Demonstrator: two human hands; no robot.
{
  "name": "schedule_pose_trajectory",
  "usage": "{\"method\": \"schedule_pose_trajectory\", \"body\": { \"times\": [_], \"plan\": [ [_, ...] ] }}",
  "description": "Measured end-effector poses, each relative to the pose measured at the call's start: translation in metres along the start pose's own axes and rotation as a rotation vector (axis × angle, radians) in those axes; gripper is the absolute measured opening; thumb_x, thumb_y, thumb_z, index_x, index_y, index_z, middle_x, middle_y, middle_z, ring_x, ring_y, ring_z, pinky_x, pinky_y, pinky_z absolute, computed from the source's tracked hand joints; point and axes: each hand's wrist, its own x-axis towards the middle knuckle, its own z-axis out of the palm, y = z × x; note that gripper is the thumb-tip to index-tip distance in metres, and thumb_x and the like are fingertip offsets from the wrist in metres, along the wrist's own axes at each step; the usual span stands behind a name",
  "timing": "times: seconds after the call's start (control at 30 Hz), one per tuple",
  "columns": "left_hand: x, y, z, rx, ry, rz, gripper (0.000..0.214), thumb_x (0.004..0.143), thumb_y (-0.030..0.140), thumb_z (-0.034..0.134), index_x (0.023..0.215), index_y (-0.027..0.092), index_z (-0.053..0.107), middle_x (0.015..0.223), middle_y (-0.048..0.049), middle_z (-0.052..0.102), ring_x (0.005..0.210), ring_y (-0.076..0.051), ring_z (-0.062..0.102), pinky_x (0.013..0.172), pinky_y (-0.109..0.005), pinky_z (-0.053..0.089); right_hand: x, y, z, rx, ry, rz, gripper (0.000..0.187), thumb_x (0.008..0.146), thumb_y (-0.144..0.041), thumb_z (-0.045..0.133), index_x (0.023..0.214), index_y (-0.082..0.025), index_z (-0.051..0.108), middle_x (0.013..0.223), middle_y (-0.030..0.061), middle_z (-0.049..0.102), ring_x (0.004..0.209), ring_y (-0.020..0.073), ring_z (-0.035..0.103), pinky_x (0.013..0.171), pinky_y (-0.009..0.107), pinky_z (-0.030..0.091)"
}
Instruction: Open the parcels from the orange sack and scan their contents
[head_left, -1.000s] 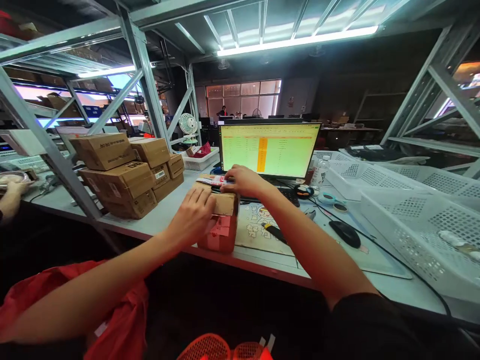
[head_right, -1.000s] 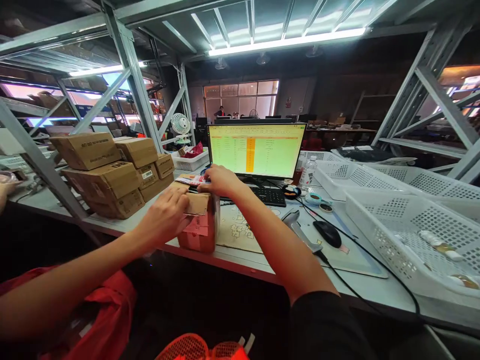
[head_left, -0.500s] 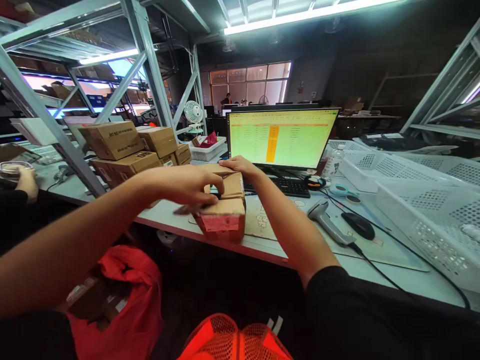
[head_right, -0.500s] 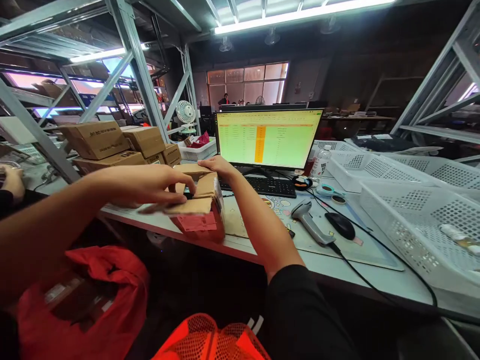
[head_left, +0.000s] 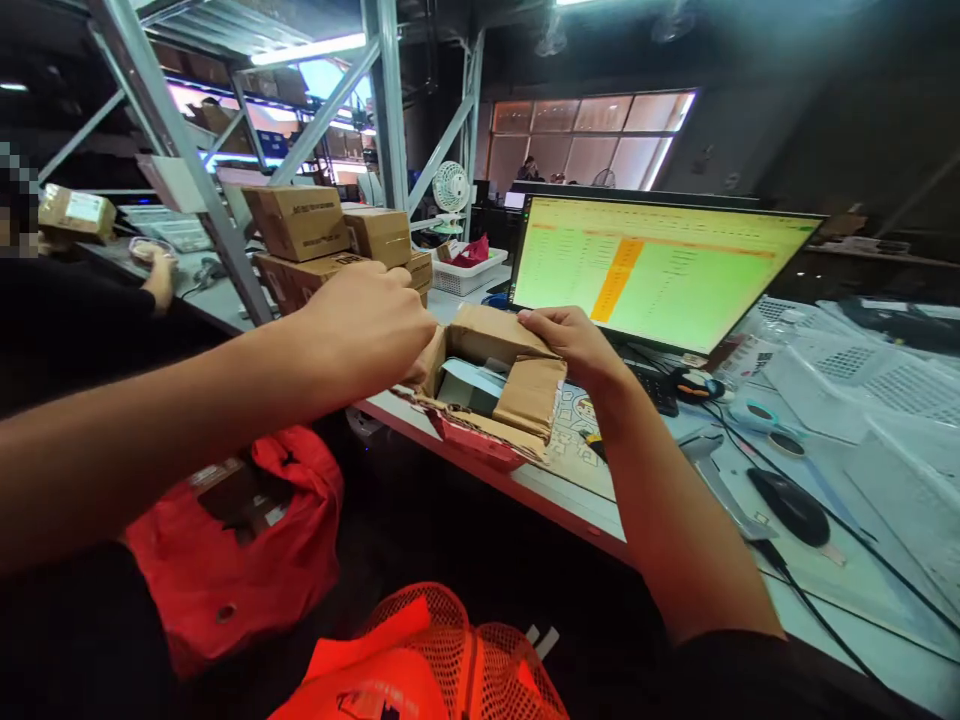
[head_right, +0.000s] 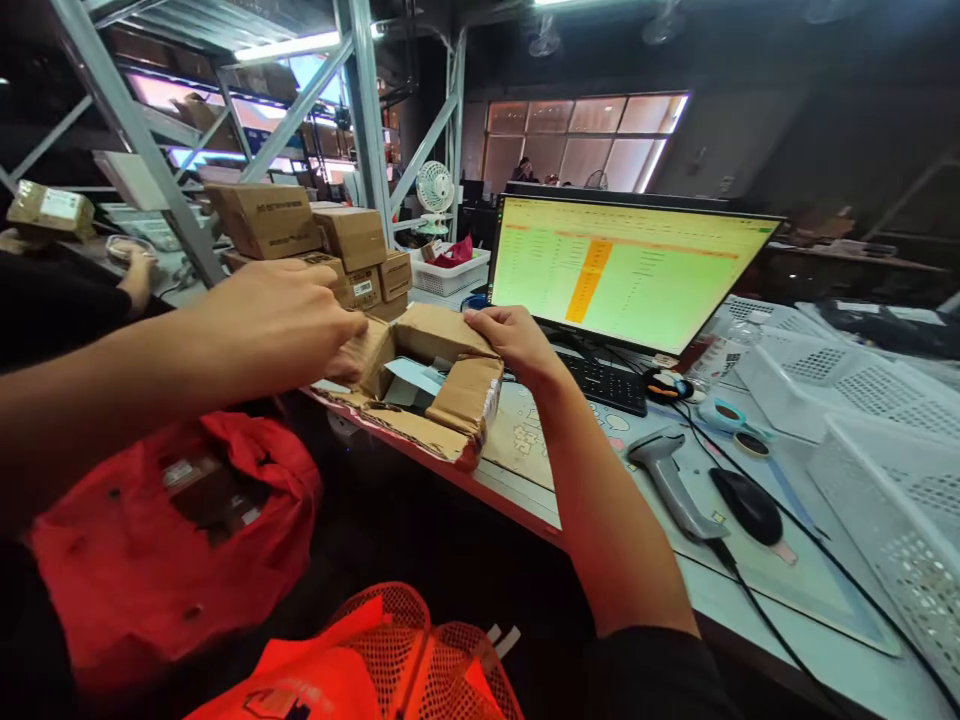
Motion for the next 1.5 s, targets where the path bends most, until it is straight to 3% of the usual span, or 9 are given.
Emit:
{"method": "schedule_pose_trajectory", "body": {
  "times": [0.2,0.33,0.47,0.6,0.77,0.9,1.03,1.23,1.5],
  "plan": [
    [-0.008,0.02,-0.004,0.182,-0.033,0.198,0.017,0.089,0.015,0.067,0.104,0.012,0.072,0.107,-0.0145,0.069,0.113,-0.034,0.06,0.096,-0.044,0.046,-0.009,-0.013,0.018,-0.035,-0.025,-0.037,0.051,0.077,-0.065,0.072,0.061,-0.018,0.057,0.058,-0.0026,0.043,0.055,0.0095,0.034,0.05,0.026,0.021],
    [0.005,0.039,0.016,-0.148,-0.2,0.207,0.007,0.085,0.017,0.069,0.086,0.02,0.076,0.093,-0.0095,0.075,0.099,-0.029,0.068,0.096,-0.04,0.047,-0.017,-0.025,0.035,-0.029,-0.01,-0.066,0.056,0.078,-0.07,0.073,0.065,-0.018,0.059,0.061,-0.0018,0.046,0.057,0.0102,0.037,0.05,0.026,0.024],
    [0.011,0.047,0.031,-0.314,-0.1,0.198,0.022,0.086,0.011,0.059,0.078,0.02,0.077,0.086,-0.0128,0.076,0.088,-0.028,0.071,0.088,-0.042,0.05,-0.037,-0.007,0.033,-0.018,0.052,-0.16,0.065,0.085,-0.083,0.059,0.087,-0.019,0.069,0.081,0.0049,0.064,0.076,0.0192,0.06,0.066,0.029,0.048],
    [0.005,0.036,0.036,-0.284,-0.06,0.187,0.021,0.086,0.012,0.057,0.083,0.018,0.077,0.089,-0.0139,0.076,0.091,-0.028,0.07,0.085,-0.04,0.049,-0.082,0.041,0.025,0.049,-0.028,-0.273,0.095,0.08,-0.095,0.046,0.15,-0.031,0.047,0.14,0.0122,0.061,0.129,0.0317,0.059,0.101,0.044,0.052],
    [0.005,0.018,0.044,-0.453,-0.006,0.043,0.012,0.079,0.02,0.063,0.076,0.017,0.074,0.081,-0.0111,0.072,0.093,-0.03,0.07,0.089,-0.041,0.047,-0.132,0.076,0.047,-0.277,-0.062,-0.238,0.14,0.062,-0.081,0.082,0.167,-0.038,0.001,0.171,0.0132,0.022,0.157,0.0357,0.025,0.125,0.056,0.029],
    [0.015,0.001,0.049,-0.678,0.083,0.006,0.013,0.076,0.026,0.065,0.068,0.018,0.07,0.069,-0.0056,0.063,0.087,-0.028,0.067,0.085,-0.038,0.045,-0.13,0.07,0.049,-0.403,0.04,-0.197,0.126,0.075,-0.056,0.085,0.168,-0.032,0.004,0.166,0.0146,0.03,0.151,0.0358,0.036,0.123,0.055,0.034],
    [0.02,-0.027,0.063,-0.845,0.194,0.017,0.024,0.083,0.036,0.062,0.067,0.018,0.068,0.062,-0.0004,0.054,0.071,-0.018,0.058,0.074,-0.03,0.041,-0.117,0.044,0.005,-0.542,-0.012,-0.288,0.112,0.075,-0.049,0.082,0.166,-0.031,0.021,0.159,0.0119,0.042,0.144,0.0362,0.044,0.121,0.054,0.037],
    [0.028,-0.039,0.152,-1.215,0.47,-0.146,0.035,0.089,0.048,0.057,0.074,0.016,0.064,0.072,-0.0008,0.058,0.073,-0.017,0.054,0.071,-0.028,0.041,-0.121,0.002,-0.067,-0.97,-0.064,-0.27,0.098,0.074,-0.048,0.078,0.162,-0.041,0.035,0.147,0.0109,0.052,0.128,0.0401,0.055,0.106,0.063,0.047],
    [0.072,0.029,0.281,-1.535,0.456,-0.72,0.028,0.087,0.044,0.054,0.072,0.023,0.044,0.067,0.0004,0.053,0.07,-0.016,0.051,0.068,-0.027,0.045,-0.159,0.003,-0.125,-1.391,0.029,-0.152,0.092,0.077,-0.048,0.076,0.16,-0.045,0.036,0.142,0.0162,0.053,0.121,0.0446,0.053,0.102,0.064,0.044]
  ]
}}
